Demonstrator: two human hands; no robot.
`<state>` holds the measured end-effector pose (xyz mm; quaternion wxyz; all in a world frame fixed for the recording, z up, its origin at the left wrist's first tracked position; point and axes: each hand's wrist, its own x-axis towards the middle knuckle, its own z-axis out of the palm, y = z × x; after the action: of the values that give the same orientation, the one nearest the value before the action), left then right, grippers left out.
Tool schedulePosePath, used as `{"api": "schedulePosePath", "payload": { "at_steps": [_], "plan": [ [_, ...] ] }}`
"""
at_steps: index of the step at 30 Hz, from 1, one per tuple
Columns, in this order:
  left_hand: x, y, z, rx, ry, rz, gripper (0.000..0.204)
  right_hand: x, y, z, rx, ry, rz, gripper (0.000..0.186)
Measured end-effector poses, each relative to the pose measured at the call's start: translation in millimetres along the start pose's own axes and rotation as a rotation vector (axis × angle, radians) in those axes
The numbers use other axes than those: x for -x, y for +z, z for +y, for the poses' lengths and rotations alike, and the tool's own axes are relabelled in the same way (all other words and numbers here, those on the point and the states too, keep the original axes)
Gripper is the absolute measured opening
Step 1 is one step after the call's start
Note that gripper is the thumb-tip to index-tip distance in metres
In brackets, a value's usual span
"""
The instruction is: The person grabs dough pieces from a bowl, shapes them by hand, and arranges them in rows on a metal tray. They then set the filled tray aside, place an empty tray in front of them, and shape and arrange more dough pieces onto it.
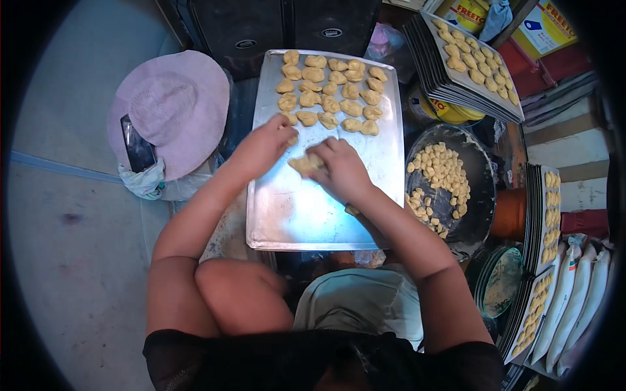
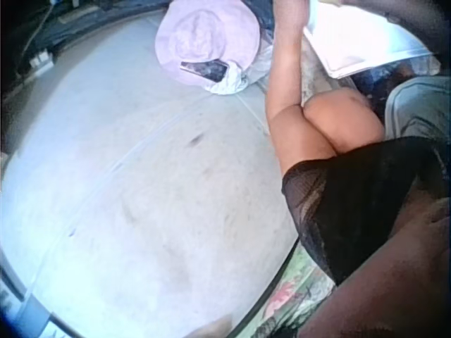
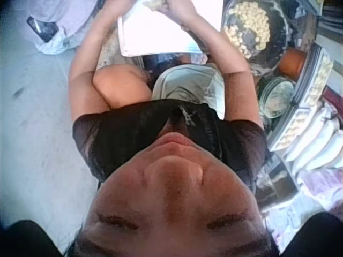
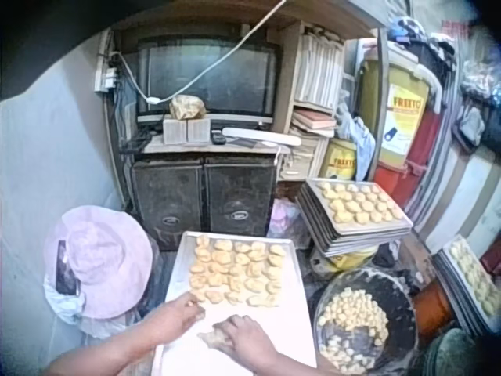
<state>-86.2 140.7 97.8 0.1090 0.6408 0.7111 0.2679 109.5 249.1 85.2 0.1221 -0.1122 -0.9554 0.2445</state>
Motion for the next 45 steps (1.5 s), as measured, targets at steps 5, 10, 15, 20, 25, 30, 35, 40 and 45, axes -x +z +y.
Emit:
{"api": "schedulePosePath", "payload": {
  "at_steps": [5,10,15,20,25,30,35,40,45],
  "plan": [
    [-2,-2,11,-0.168,0.232,0.170,0.026,-15,8,4,-0.031,0.227,0.279,0.033],
    [-7,30,-2,-0.280,0.304,0.123,0.024,-8,-4,17,-0.052,0.202,0.318,0.027],
    [-21,38,4,-0.310,0.313,0.238,0.030,-7,-16,24,0.073,0.255,0.208,0.034],
    [-40,38,16,-0.311,0.279,0.266,0.034,2,-22,38,0.054,0.222,0.271,0.032],
    [-51,42,19,-0.326,0.224,0.128,0.036,12,-34,63,0.104,0.183,0.307,0.033],
    [-54,40,41,-0.217,0.307,0.117,0.037,8,-49,89,0.050,0.276,0.287,0.044],
    [-59,42,42,-0.242,0.269,-0.023,0.042,10,-61,96,0.063,0.409,0.159,0.043],
    [-45,24,47,-0.220,0.285,-0.012,0.044,9,-76,110,-0.131,0.218,0.278,0.036],
    [-43,39,30,-0.280,0.260,0.012,0.038,-42,-76,125,0.047,0.345,0.274,0.032]
  ]
}}
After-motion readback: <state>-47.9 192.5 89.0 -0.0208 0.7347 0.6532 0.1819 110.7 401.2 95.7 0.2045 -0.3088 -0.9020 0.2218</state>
